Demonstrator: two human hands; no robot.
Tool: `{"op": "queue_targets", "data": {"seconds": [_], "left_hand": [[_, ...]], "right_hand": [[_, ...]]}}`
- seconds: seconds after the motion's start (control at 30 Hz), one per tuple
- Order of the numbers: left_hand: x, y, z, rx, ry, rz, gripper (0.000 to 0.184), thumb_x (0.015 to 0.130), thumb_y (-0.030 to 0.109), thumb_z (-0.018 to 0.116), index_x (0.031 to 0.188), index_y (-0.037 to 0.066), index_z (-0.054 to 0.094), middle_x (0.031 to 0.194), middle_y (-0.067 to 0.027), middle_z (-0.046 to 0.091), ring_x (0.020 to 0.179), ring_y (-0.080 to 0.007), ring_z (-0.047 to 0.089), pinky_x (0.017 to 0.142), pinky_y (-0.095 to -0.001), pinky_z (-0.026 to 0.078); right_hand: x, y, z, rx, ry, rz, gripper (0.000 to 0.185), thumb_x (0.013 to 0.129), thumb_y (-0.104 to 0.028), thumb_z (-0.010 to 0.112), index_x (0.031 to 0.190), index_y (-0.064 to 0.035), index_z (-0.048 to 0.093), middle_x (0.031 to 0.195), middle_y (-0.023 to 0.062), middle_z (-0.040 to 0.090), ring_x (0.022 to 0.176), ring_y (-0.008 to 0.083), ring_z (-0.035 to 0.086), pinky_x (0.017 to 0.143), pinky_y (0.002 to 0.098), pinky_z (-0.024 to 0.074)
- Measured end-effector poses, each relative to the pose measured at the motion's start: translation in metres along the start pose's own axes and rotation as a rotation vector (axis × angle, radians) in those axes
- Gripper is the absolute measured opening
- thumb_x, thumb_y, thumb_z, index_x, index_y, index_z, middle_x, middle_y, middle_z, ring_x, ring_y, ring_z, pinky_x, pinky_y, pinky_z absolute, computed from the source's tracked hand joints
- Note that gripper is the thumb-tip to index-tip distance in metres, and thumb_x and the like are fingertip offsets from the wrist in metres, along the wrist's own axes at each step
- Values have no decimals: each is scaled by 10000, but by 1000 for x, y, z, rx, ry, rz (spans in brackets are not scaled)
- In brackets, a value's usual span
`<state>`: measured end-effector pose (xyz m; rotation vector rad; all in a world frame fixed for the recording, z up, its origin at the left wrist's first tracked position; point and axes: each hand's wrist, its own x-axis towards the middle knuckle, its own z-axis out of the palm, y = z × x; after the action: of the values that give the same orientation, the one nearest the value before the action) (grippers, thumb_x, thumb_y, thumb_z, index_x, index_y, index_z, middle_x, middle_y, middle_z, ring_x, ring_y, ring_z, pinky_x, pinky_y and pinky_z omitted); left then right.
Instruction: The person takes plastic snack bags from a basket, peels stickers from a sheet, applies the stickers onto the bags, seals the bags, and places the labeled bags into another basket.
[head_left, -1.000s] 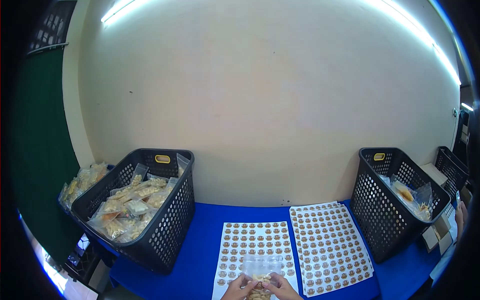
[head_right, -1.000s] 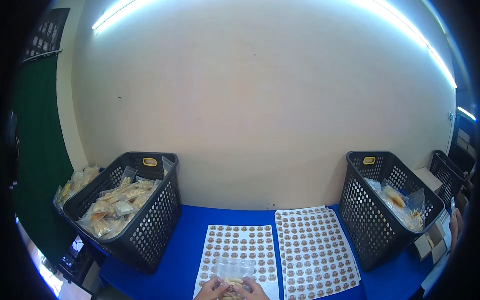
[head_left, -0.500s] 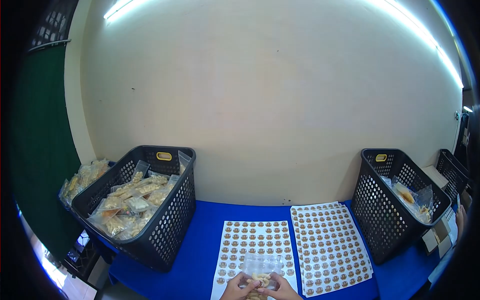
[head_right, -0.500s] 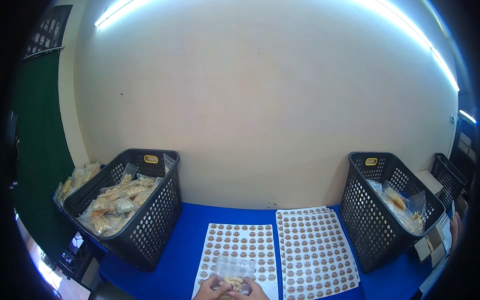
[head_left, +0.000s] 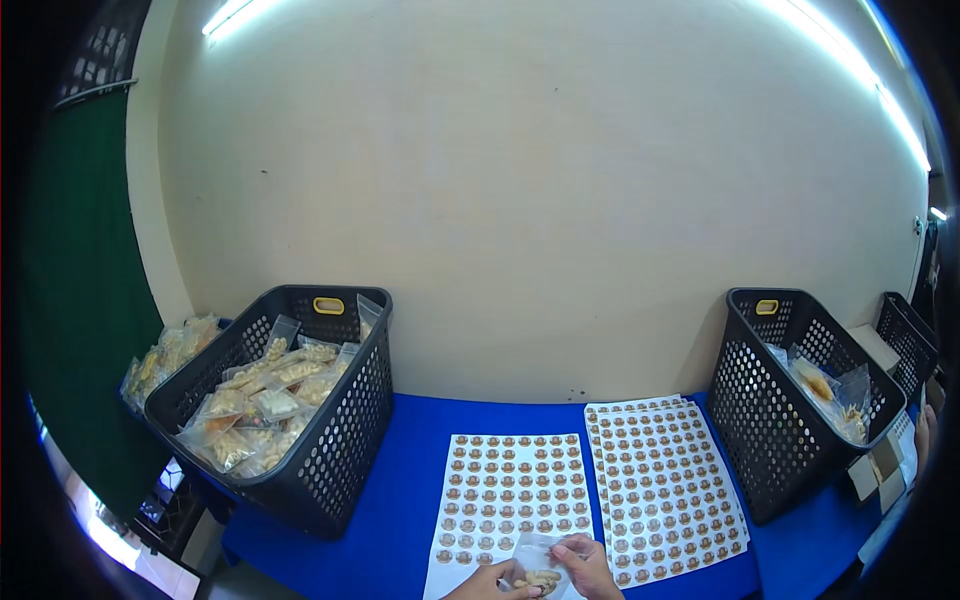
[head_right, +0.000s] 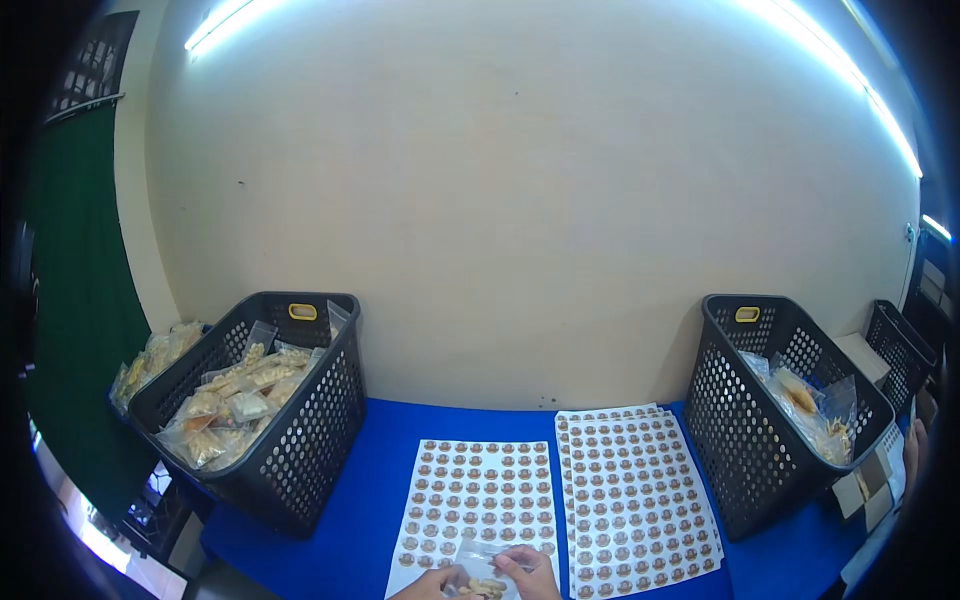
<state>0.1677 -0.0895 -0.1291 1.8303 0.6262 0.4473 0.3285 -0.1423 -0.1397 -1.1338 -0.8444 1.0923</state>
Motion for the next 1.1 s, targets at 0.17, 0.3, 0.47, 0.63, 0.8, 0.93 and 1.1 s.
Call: {"op": "queue_targets", "data": {"seconds": [0.17,0.3,0.47,0.63,0.8,0.93,1.1], "left_hand": [[6,-13,4,-232,298,127,319,710,284,581,938,68,525,765,-76,536,670,-166,518,590,-299,433],[4,-10,-5,-113,298,91,215,728,257,564,759,45,588,701,-67,534,620,-161,516,561,-284,424],[1,-6,-6,-152,292,35,223,717,260,579,719,37,582,617,-64,519,569,-151,514,521,-274,412],[5,-16,-1,-106,317,91,222,711,252,588,690,32,568,627,-69,515,585,-170,525,537,-290,417],[9,-27,-3,2,359,79,192,711,220,589,665,37,556,649,-75,512,586,-177,511,584,-328,420],[10,-34,-2,-25,363,90,194,714,209,585,607,51,547,591,-63,500,574,-169,488,586,-345,404],[7,-5,-4,-178,375,71,215,726,219,572,580,63,550,549,-50,485,542,-150,465,561,-314,385]], "right_hand": [[-2,1,7,-136,-169,-80,208,738,-221,555,760,-15,544,676,51,522,640,133,507,600,264,412],[-5,7,15,-172,-220,-50,177,751,-199,541,756,-22,541,708,45,513,663,129,505,605,265,414],[-8,-3,19,-126,-236,-50,155,760,-186,523,779,-32,531,696,37,512,655,115,496,599,253,406],[-5,10,13,-97,-235,-54,139,758,-163,524,803,-31,528,731,42,525,695,120,503,620,253,414],[0,16,10,-72,-220,-5,151,753,-141,528,835,-15,528,751,48,532,721,133,512,638,262,426],[-1,8,12,-109,-215,-25,157,753,-144,528,838,-12,544,747,56,532,722,140,512,632,266,427],[0,-7,14,-183,-239,55,161,760,-162,521,780,-8,565,685,63,522,652,158,502,602,275,397]]}}
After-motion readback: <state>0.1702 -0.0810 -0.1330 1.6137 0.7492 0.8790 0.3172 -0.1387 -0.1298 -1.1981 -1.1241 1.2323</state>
